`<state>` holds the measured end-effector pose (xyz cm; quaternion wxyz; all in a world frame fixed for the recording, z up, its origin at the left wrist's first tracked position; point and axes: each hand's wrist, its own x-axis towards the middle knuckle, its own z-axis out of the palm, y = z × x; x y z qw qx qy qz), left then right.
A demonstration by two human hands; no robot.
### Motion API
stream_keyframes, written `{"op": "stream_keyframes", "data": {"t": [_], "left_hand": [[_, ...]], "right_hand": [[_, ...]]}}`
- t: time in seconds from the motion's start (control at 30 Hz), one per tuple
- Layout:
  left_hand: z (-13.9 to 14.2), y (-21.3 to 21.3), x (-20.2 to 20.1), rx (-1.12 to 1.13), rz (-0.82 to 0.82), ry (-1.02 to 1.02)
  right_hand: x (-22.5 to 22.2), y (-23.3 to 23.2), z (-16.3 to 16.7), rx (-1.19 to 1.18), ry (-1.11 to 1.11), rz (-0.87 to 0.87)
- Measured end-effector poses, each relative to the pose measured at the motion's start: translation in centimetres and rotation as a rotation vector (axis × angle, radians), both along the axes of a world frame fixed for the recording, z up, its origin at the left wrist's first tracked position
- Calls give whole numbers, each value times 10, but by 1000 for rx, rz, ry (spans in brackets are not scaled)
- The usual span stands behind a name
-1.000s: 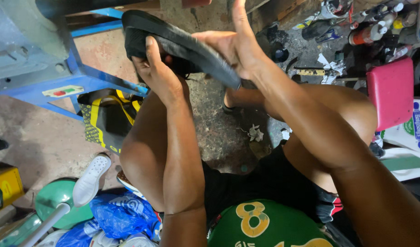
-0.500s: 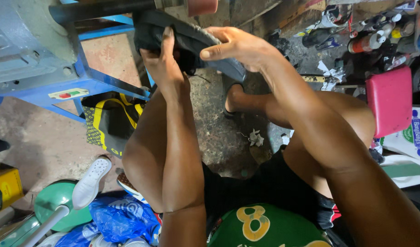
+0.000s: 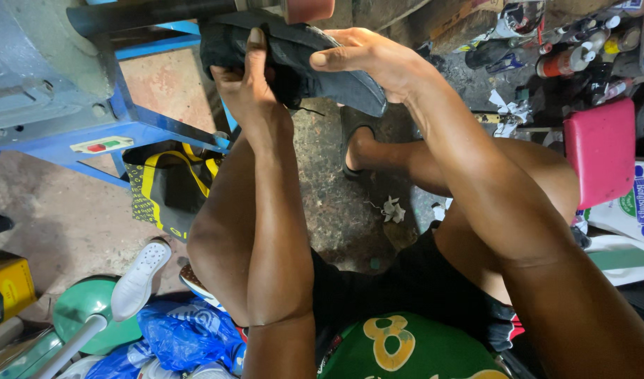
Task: The person applies glue to the sole of a black shoe using a small bottle, then presses the sole against a rotating grinding wheel to smooth or bond the surface. The person handles the shoe with both hands throughout the process.
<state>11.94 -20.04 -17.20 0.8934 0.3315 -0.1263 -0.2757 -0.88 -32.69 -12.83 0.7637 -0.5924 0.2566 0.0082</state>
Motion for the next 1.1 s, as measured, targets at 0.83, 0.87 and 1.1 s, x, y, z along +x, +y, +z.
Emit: {"op": "stream_keyframes", "data": {"t": [0.83, 0.87, 1.1], "left_hand": [[0, 3, -15, 2, -12, -71], [0, 4, -16, 27, -1, -76], [-8, 4, -20, 104, -12, -32]], "right_hand": [[-23, 5, 2, -60, 17, -70], [-24, 5, 1, -53, 5, -56], [-37, 6, -4, -115, -38, -6]]}}
